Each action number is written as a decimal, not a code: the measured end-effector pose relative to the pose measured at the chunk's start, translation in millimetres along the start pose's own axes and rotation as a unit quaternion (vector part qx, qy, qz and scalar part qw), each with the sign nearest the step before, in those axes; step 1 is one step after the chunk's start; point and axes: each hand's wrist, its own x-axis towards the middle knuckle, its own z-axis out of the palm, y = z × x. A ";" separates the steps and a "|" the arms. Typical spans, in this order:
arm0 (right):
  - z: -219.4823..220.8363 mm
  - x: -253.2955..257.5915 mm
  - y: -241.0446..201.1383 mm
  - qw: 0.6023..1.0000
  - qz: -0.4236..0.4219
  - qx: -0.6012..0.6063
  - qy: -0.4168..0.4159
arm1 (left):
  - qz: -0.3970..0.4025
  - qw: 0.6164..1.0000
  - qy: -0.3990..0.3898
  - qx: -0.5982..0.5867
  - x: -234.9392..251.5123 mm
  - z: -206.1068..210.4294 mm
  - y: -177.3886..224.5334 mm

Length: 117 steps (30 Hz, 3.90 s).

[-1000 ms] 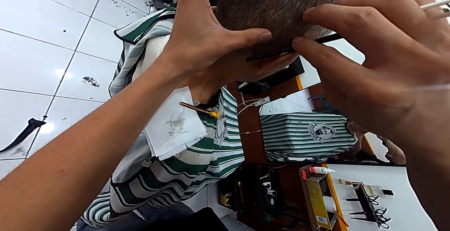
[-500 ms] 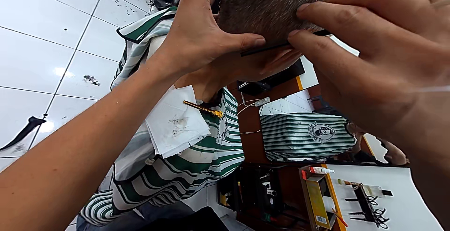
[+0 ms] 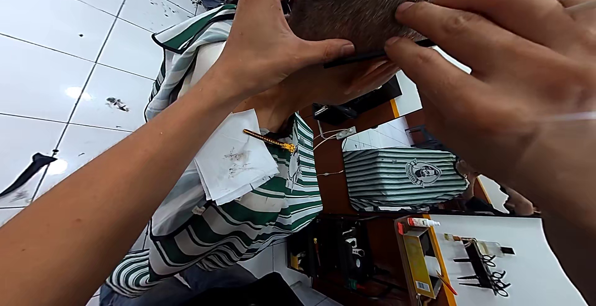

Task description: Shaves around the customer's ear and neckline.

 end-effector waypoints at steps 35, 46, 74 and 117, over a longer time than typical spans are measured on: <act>-0.8 2.0 -7.6 1.000 0.019 -0.007 -0.019 | 0.009 1.000 0.004 -0.018 1.0 1.1 -4.2; -2.1 3.7 -10.3 0.999 0.020 -0.009 -0.027 | 0.014 1.000 0.005 -0.013 0.9 0.2 -5.1; -4.3 7.3 -16.1 0.999 0.031 -0.009 -0.040 | -0.005 0.999 -0.033 -0.007 1.2 -8.7 -7.8; 1.1 -4.9 -18.0 0.999 0.052 0.000 -0.012 | 0.001 1.000 -0.017 -0.017 2.4 -3.7 -9.7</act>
